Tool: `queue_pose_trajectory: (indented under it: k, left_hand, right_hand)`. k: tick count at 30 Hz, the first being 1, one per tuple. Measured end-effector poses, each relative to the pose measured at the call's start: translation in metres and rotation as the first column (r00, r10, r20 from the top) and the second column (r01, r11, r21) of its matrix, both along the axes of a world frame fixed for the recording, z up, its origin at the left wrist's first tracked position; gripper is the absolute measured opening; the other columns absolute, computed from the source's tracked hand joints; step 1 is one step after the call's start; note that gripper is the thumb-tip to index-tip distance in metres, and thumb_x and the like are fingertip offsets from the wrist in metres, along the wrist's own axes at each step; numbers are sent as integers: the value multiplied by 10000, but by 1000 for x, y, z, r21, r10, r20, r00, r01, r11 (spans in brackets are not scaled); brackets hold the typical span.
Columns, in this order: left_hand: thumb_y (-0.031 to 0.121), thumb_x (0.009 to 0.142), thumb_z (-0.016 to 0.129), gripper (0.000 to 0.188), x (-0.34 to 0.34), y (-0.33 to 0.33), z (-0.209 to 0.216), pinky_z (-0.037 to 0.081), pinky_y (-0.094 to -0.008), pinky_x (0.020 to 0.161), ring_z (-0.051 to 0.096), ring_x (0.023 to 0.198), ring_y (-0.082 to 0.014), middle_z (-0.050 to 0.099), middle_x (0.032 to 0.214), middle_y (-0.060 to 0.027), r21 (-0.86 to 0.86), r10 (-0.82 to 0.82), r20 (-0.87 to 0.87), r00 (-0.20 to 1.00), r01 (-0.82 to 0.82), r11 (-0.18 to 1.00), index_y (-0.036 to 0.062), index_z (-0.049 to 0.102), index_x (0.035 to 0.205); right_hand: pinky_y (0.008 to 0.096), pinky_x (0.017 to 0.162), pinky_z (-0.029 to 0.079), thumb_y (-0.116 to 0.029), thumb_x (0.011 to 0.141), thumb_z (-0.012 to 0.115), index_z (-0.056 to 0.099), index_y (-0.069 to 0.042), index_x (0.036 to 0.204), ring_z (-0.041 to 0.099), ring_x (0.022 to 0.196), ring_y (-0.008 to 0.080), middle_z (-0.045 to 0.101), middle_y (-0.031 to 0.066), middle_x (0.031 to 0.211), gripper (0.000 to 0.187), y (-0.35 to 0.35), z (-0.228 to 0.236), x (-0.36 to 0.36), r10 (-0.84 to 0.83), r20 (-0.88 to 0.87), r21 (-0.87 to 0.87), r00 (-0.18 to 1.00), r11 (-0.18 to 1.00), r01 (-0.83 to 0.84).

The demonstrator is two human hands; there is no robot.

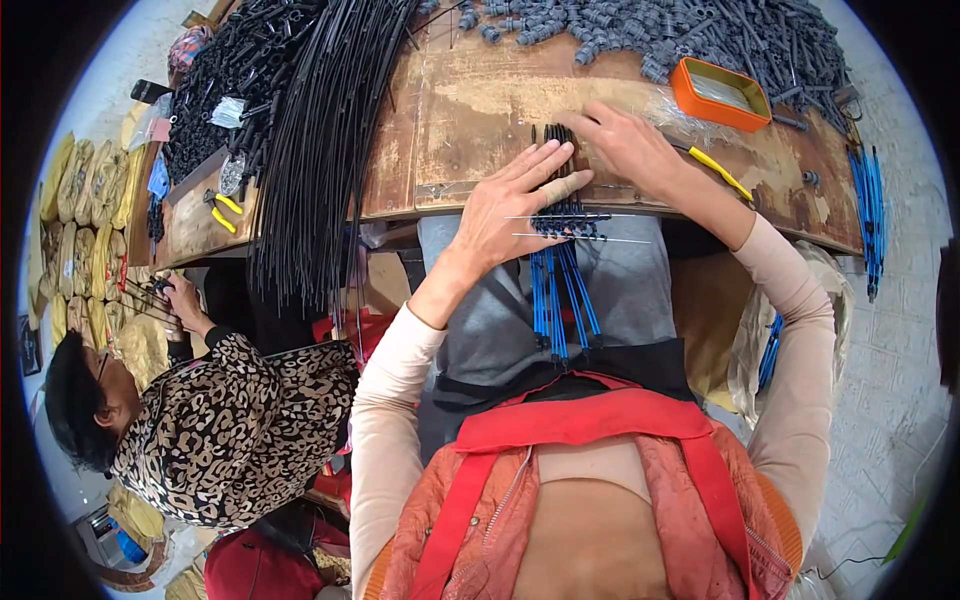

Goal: Processing and sorting blue plastic components using pliers at a manufacturing workstation.

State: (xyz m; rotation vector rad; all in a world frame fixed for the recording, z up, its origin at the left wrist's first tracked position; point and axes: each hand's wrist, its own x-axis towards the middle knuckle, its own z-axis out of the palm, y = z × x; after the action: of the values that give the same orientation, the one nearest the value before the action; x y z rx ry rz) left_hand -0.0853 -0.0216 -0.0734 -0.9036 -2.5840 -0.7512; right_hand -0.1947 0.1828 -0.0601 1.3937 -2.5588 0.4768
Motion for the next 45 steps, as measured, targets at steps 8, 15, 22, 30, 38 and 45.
queue_pose_trajectory:
  k: [8, 15, 22, 30, 38, 45]
  left_hand:
    - [426, 667, 784, 797, 3, 7, 2, 388, -395, 1101, 444, 1327, -278, 471, 1439, -77, -1, 65, -26, 998, -65, 998, 265, 501, 1395]
    - [527, 661, 751, 827, 3, 8, 0, 388, -395, 1100, 450, 1321, -277, 477, 1432, -78, -12, 84, -37, 996, -84, 996, 276, 487, 1404]
    - [526, 646, 755, 834, 3, 10, 1, 388, -403, 1097, 456, 1315, -283, 487, 1424, -78, 8, 86, -46, 995, -86, 996, 271, 496, 1398]
    - [500, 651, 769, 797, 2, 10, 3, 386, -415, 1096, 456, 1314, -292, 486, 1425, -83, 43, 68, -38, 997, -67, 997, 269, 527, 1374]
    - [458, 697, 777, 686, -8, 6, 6, 386, -417, 1098, 440, 1327, -293, 485, 1426, -80, -46, -41, -31, 999, 40, 998, 266, 578, 1324]
    - [461, 698, 778, 656, -7, 5, 3, 393, -416, 1092, 442, 1326, -289, 490, 1422, -76, -12, -39, -41, 998, 39, 999, 248, 605, 1294]
  right_hand:
    - [433, 801, 486, -19, 796, 581, 580, -147, 1295, 584, 935, 348, 548, 143, 993, 515, 14, 3, -8, 21, 79, 14, 997, 1000, -22]
    - [418, 774, 485, -5, 800, 569, 602, -130, 1266, 585, 899, 340, 544, 138, 977, 483, 12, 3, -13, 84, 72, 2, 994, 996, -84]
    - [424, 757, 483, -10, 807, 568, 601, -108, 1252, 585, 873, 344, 548, 141, 975, 456, 15, 1, -19, 157, 38, -40, 987, 987, -156]
    - [428, 740, 497, -33, 821, 559, 584, -55, 1167, 592, 874, 352, 556, 142, 966, 348, 0, -9, -25, 188, 29, -59, 982, 981, -186]
    - [433, 802, 508, -42, 803, 558, 528, -31, 1084, 594, 972, 352, 556, 147, 997, 283, 5, -4, -16, 138, -18, 27, 990, 990, -137]
    - [445, 727, 522, -50, 800, 549, 525, -29, 988, 624, 910, 351, 580, 133, 957, 190, 13, 10, -8, 24, -174, 199, 985, 980, 11]
